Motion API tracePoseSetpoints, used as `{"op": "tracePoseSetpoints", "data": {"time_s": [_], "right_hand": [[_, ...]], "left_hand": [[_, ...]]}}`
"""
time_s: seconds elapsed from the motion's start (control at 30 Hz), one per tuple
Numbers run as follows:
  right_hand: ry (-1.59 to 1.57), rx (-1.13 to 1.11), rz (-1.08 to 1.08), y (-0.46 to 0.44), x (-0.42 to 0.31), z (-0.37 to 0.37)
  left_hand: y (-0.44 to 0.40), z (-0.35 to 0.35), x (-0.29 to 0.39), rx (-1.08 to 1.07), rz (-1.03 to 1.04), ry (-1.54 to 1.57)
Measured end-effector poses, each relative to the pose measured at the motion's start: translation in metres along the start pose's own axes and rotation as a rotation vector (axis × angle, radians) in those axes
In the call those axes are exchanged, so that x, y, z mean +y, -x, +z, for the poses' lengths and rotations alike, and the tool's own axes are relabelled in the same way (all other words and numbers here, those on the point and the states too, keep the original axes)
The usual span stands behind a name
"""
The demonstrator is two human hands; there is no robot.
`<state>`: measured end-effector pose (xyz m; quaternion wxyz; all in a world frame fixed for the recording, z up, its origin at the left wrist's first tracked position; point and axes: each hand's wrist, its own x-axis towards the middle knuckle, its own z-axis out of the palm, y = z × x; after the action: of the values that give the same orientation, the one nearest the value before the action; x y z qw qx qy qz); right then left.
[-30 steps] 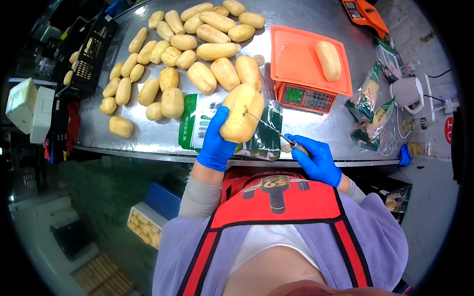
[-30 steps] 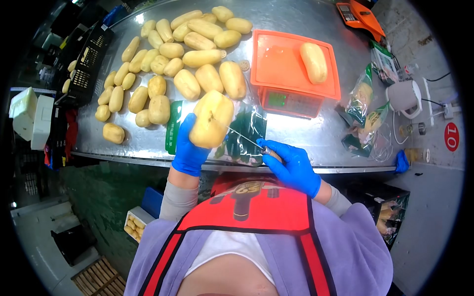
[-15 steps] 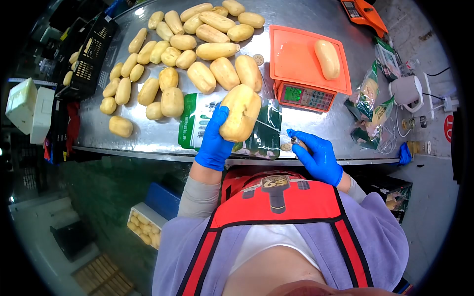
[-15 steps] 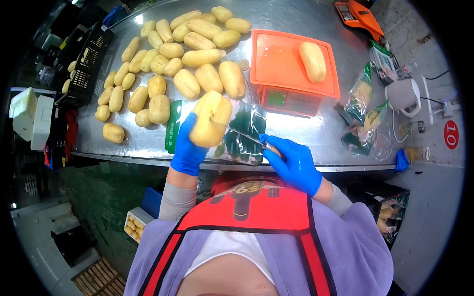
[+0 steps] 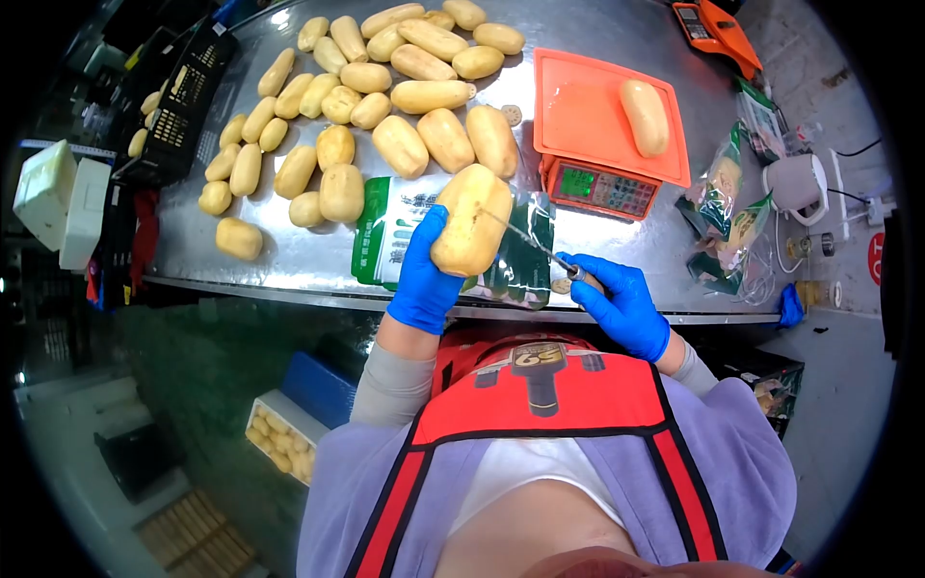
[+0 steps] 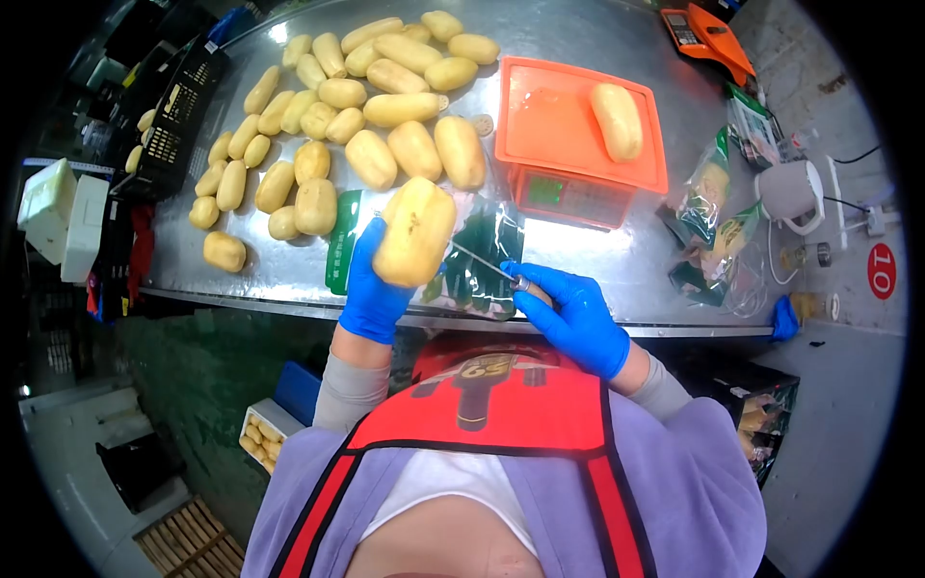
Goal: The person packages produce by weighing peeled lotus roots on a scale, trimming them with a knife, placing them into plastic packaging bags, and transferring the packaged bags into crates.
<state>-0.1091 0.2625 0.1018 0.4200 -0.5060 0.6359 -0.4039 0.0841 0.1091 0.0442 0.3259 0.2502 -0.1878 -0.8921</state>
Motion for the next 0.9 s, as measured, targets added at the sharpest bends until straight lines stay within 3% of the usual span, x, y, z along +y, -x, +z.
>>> {"op": "tracePoseSetpoints", "data": {"time_s": [0.17, 0.67, 0.73, 0.8, 0.83, 0.87, 0.9], "right_hand": [[0.091, -0.059, -0.04, -0.001, 0.004, 0.002], [0.235, 0.053, -0.156, -0.001, 0.015, 0.004], [0.075, 0.125, -0.103, -0.004, 0.019, 0.005], [-0.138, 0.28, 0.161, -0.01, 0.022, -0.004], [-0.275, 0.472, 0.148, -0.018, 0.03, -0.009], [-0.284, 0.484, 0.104, -0.018, 0.031, -0.015], [-0.242, 0.355, 0.116, -0.014, 0.027, -0.015]], "left_hand": [[0.001, 0.001, 0.0, 0.012, 0.034, -0.022], [-0.001, 0.002, 0.001, 0.007, 0.038, -0.1], [-0.003, 0.004, 0.0, 0.033, 0.036, -0.138], [0.003, 0.003, 0.001, 0.009, 0.018, -0.072], [0.004, 0.003, 0.002, -0.019, 0.001, -0.006], [0.004, 0.003, 0.001, -0.016, 0.001, -0.004], [0.004, 0.002, 0.002, 0.017, -0.009, -0.018]]}}
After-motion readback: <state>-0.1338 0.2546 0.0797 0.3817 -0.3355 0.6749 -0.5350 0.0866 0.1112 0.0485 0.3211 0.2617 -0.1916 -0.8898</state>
